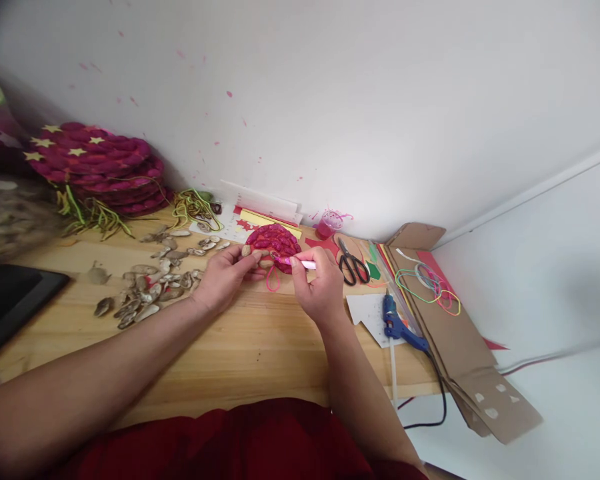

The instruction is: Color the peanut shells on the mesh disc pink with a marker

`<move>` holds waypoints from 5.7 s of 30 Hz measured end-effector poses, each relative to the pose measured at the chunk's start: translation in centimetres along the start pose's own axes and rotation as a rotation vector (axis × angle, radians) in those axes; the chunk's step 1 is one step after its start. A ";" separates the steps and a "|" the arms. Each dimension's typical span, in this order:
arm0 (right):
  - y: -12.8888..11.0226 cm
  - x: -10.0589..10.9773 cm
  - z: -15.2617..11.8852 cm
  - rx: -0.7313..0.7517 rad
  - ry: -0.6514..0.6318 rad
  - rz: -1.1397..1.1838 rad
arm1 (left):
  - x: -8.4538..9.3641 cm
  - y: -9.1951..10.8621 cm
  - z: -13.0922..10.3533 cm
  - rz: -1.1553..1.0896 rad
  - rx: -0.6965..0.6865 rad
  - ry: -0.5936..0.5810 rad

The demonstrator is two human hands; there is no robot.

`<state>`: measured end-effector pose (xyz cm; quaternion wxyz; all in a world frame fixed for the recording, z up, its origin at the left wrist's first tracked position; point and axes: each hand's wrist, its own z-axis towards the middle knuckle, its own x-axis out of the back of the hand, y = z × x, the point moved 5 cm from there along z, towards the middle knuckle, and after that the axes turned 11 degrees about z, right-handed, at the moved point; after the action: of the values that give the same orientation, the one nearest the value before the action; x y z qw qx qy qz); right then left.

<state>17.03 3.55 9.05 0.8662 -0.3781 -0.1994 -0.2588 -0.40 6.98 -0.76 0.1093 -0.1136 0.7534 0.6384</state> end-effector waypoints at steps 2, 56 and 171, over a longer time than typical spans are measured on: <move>0.1 0.1 0.0 0.002 0.001 -0.003 | 0.0 0.0 0.0 -0.005 0.012 0.008; 0.1 0.2 0.0 0.038 0.031 0.028 | 0.1 0.0 0.1 -0.050 0.045 0.024; 1.7 0.4 -0.1 -0.144 0.136 0.241 | 1.1 -0.3 0.3 0.204 -0.133 0.006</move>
<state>18.40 4.35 8.30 0.8731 -0.4421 -0.0741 -0.1916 -1.34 7.19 -1.48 0.0337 -0.0453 0.7173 0.6945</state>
